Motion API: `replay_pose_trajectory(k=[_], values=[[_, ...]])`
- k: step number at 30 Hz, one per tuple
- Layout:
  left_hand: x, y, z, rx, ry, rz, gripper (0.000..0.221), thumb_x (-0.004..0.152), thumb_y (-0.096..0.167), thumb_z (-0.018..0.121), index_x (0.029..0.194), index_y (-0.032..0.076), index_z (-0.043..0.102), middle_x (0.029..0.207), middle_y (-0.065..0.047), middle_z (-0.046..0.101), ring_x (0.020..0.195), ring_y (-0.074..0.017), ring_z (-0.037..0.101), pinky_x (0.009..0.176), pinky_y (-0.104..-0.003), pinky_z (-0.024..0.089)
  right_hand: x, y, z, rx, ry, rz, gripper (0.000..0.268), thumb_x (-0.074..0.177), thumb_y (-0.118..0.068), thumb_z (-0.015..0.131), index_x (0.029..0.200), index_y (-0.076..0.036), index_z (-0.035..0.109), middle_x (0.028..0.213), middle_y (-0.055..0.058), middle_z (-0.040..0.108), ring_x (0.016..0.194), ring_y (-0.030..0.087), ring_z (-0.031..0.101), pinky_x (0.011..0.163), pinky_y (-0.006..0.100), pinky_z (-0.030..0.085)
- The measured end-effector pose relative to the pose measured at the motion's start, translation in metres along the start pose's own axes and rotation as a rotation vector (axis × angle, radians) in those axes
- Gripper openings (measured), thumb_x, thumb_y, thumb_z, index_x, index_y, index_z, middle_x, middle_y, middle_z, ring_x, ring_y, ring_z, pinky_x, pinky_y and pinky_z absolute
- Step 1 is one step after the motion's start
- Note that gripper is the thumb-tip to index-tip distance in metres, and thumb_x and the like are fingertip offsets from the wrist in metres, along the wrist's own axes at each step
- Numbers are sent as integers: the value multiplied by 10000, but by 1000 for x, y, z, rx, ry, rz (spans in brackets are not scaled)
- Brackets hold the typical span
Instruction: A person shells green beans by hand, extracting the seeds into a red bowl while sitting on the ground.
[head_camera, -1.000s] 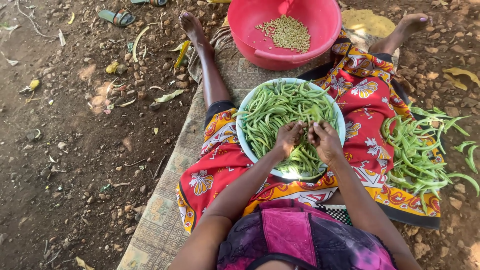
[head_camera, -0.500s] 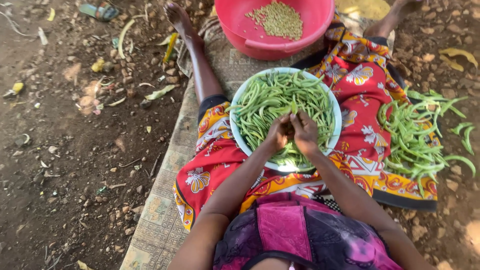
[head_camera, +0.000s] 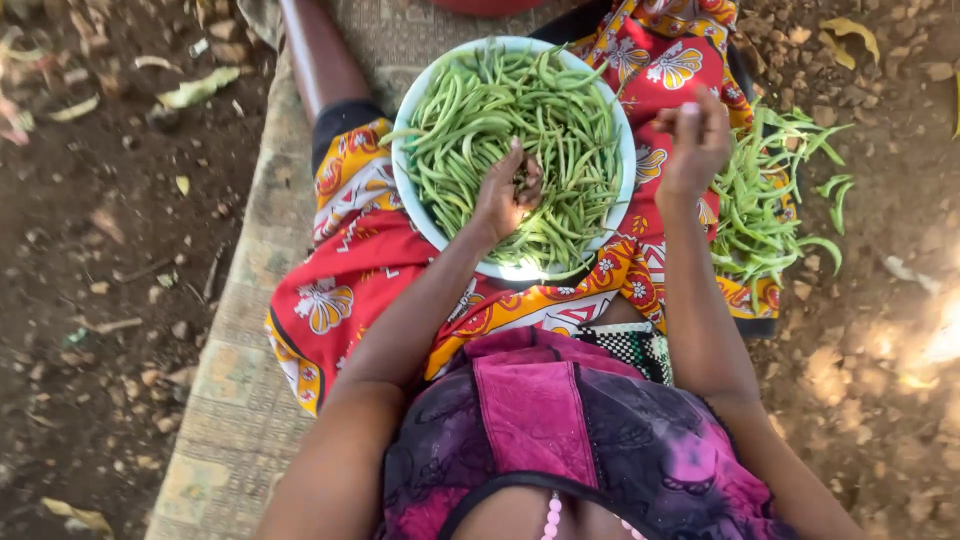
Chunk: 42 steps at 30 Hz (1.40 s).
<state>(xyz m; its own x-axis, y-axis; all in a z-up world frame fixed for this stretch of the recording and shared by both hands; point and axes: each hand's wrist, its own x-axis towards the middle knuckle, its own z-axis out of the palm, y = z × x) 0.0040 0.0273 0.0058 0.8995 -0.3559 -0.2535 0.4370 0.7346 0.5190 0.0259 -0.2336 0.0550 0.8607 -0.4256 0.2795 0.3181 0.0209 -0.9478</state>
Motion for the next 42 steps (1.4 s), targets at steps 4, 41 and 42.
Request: replay_pose_trajectory(k=[4,41,42], values=[[9,-9,-13,0,12,-17,330,1067,303,634,1050,-13,729,768,-26,618,477,-78,421,395,-251,355,18,14,54,-355,-335,-292,189,1035,133,640,1200,84,720,1136,172,732,989,238,729,934,345,653],[4,-14,-7,125,104,215,118,1097,146,645,1102,48,712,752,-46,573,530,-64,441,474,-185,376,-93,2,66,-40,-217,139,172,1006,-128,821,1048,-41,679,904,129,706,822,203,730,803,376,558],[8,-18,-13,145,148,246,71,1080,116,673,1069,58,712,741,-51,597,536,-66,467,503,-192,393,-99,7,57,-164,-283,96,140,1048,-132,778,1079,-33,686,895,154,707,828,238,731,799,412,556]])
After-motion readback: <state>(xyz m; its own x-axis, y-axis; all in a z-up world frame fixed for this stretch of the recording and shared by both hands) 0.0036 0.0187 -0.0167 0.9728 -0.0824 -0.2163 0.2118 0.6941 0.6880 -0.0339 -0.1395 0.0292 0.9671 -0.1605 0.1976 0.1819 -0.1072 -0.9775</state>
